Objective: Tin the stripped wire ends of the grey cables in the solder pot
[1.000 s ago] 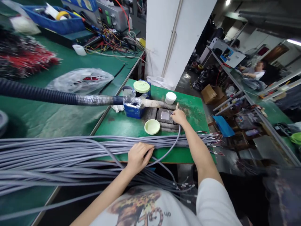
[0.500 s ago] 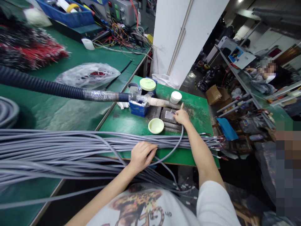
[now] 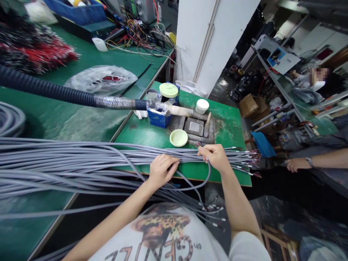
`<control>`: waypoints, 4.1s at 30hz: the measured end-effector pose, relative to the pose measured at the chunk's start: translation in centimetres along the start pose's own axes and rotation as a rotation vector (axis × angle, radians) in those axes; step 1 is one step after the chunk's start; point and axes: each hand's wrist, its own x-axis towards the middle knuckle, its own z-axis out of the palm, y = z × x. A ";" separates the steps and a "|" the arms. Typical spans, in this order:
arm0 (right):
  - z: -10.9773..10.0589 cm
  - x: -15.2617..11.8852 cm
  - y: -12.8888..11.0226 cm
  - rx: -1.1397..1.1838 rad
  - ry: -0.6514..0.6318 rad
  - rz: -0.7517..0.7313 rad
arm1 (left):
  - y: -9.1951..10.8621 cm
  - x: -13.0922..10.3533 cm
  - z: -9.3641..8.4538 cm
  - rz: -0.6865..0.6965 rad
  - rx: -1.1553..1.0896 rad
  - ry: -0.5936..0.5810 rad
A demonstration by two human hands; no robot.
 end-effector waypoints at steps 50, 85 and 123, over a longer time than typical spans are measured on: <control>6.3 -13.1 9.2 0.717 -0.044 0.318 | 4.8 4.6 2.0 0.163 0.178 -0.294; 3.4 -13.8 6.5 0.109 -0.274 -0.060 | 7.7 1.9 1.4 -0.785 -1.150 -0.509; 6.8 -10.4 4.0 -0.360 0.151 -0.110 | 6.5 3.0 -0.1 -0.748 -0.906 0.070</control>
